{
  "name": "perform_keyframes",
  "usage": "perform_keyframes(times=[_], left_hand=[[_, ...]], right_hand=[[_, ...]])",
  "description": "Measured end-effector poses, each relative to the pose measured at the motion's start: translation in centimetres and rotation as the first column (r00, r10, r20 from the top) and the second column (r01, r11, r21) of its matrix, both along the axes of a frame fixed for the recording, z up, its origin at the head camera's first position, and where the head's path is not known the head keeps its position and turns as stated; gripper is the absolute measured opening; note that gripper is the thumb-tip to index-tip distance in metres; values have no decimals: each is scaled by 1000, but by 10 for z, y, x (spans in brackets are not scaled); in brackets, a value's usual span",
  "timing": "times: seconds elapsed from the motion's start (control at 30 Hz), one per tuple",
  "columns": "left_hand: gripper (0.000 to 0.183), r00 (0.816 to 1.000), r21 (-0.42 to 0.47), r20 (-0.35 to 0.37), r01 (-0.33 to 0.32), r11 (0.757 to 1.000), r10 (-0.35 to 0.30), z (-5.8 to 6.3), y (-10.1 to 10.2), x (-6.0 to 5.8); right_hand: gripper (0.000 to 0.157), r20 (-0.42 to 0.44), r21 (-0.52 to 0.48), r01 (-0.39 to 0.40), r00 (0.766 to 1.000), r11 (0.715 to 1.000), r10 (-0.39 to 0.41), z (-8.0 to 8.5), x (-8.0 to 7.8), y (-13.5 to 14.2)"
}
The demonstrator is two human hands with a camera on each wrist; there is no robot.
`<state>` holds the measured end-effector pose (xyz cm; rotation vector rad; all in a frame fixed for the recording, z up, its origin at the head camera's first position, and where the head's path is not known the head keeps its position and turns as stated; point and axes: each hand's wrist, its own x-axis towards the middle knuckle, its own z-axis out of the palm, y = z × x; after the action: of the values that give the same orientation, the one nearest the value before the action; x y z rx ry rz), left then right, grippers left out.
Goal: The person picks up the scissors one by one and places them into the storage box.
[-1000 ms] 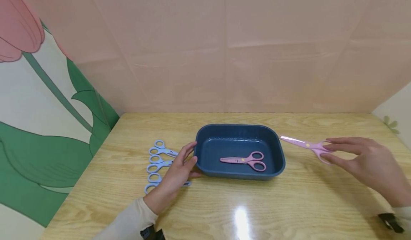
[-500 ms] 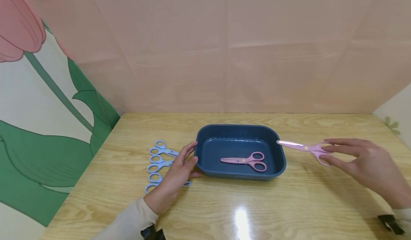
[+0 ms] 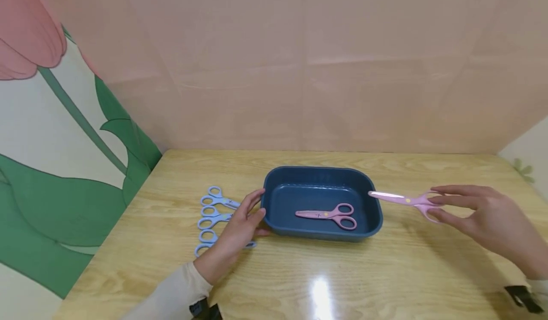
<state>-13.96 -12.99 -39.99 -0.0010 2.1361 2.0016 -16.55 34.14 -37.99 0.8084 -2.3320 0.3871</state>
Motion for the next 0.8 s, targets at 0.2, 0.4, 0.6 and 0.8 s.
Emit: perform_keyframes(times=[0.2,0.4,0.6,0.8], left_hand=[[49,1000,14,7,1,1000,-2,0,0,-1],[49,1000,12,-8,2,1000,-2,0,0,-1],[50,1000,12,-6,-7,1000,7,0,0,-1],[50,1000,10,-10,-5,1000,5,1,1,0]], right_hand=[[31,-9,2,-50,999,999,50,1,-3,2],[32,-12,2,-49,999,999,49,3,-3,-1],[33,-6,18,-30,1000,999,30,5,-3,-4],[35,4,32,-12,1000,999,12,6,-2,-10]])
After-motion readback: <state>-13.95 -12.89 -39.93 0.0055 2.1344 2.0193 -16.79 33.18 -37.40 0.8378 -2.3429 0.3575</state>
